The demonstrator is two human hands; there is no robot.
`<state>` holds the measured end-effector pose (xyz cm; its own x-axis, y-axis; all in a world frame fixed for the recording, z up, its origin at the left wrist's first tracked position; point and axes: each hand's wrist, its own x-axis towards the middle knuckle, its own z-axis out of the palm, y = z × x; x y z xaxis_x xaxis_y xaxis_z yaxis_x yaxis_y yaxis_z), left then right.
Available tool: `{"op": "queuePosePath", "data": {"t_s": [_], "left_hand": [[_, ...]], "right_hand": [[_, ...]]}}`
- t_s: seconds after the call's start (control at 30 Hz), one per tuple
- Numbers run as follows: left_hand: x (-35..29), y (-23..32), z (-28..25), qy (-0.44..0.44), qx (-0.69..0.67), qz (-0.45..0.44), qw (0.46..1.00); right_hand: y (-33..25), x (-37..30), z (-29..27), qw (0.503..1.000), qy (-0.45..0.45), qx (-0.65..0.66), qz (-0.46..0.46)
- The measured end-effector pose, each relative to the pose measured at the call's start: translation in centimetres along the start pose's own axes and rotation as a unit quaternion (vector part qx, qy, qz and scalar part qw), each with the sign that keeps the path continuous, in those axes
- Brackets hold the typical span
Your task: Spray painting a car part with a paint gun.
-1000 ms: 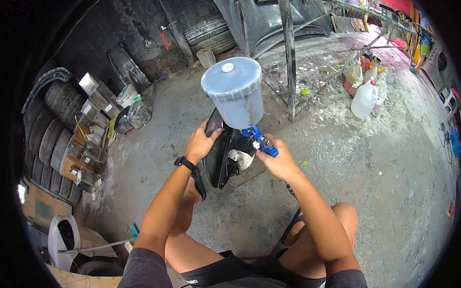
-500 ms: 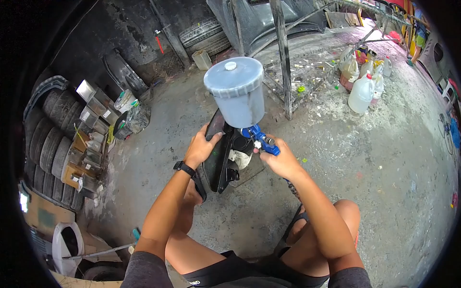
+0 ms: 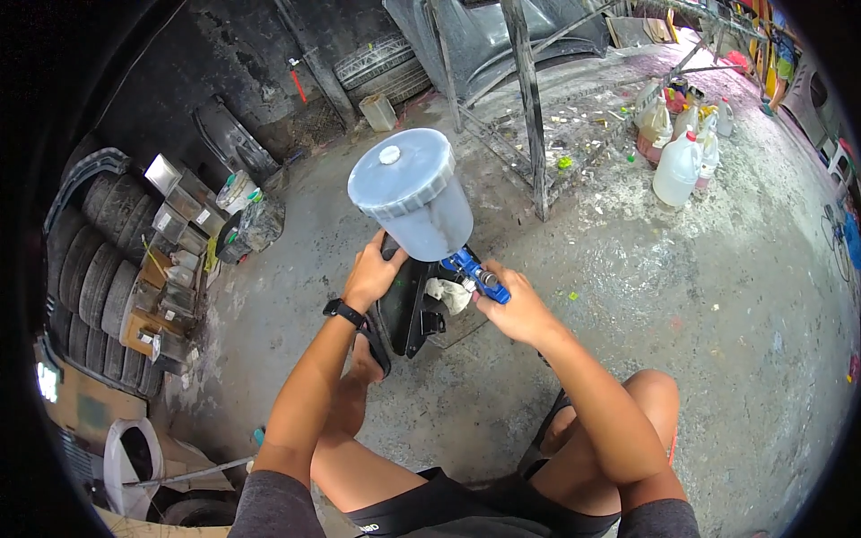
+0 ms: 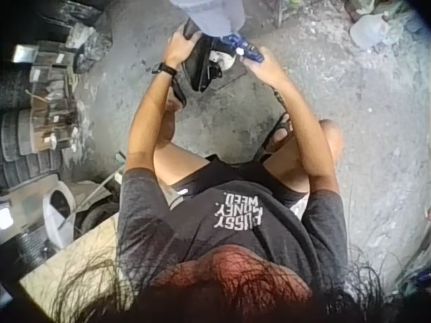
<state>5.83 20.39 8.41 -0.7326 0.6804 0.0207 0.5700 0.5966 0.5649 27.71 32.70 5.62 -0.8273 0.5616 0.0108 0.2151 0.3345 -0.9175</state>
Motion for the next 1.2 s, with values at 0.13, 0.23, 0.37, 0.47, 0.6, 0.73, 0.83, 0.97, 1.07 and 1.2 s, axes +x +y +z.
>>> {"op": "queuePosePath", "data": {"t_s": [0.13,0.23,0.37,0.47,0.6,0.73,0.83,0.97,1.07,1.2], "left_hand": [[-0.3,0.3,0.1,0.001,-0.009,0.009,1.0],[-0.2,0.0,0.2,0.002,0.008,0.005,1.0],[-0.2,0.2,0.3,0.012,0.014,0.016,1.0],[-0.1,0.7,0.0,0.005,0.055,0.011,0.998],[0.2,0.7,-0.2,-0.001,0.102,0.002,0.995],[0.6,0.2,-0.1,0.004,0.109,0.013,0.994],[1.1,-0.7,0.3,0.019,0.12,0.029,0.992],[1.0,-0.9,0.3,0.019,0.13,0.06,0.99],[1.0,-0.8,0.2,-0.009,0.145,0.08,0.986],[1.0,-1.8,0.5,0.046,0.13,0.184,0.973]], "right_hand": [[-1.5,0.0,-0.7,0.999,-0.004,0.0,0.04],[-1.4,0.0,-0.6,0.999,0.02,-0.01,0.023],[-0.4,0.1,-0.1,0.993,0.073,0.01,-0.091],[-0.2,0.1,-0.2,0.993,0.062,0.0,-0.105],[-1.3,-0.3,-0.5,0.993,0.042,-0.025,-0.112],[-1.5,-0.4,-0.4,0.992,0.04,-0.019,-0.115],[-1.8,-0.6,-0.3,0.995,0.032,-0.021,-0.096],[-1.6,-0.4,-0.4,0.996,-0.005,-0.039,-0.082],[-0.9,-0.3,-0.1,0.997,-0.028,-0.036,-0.063],[-0.8,-0.5,0.4,0.996,-0.022,-0.038,-0.083]]}}
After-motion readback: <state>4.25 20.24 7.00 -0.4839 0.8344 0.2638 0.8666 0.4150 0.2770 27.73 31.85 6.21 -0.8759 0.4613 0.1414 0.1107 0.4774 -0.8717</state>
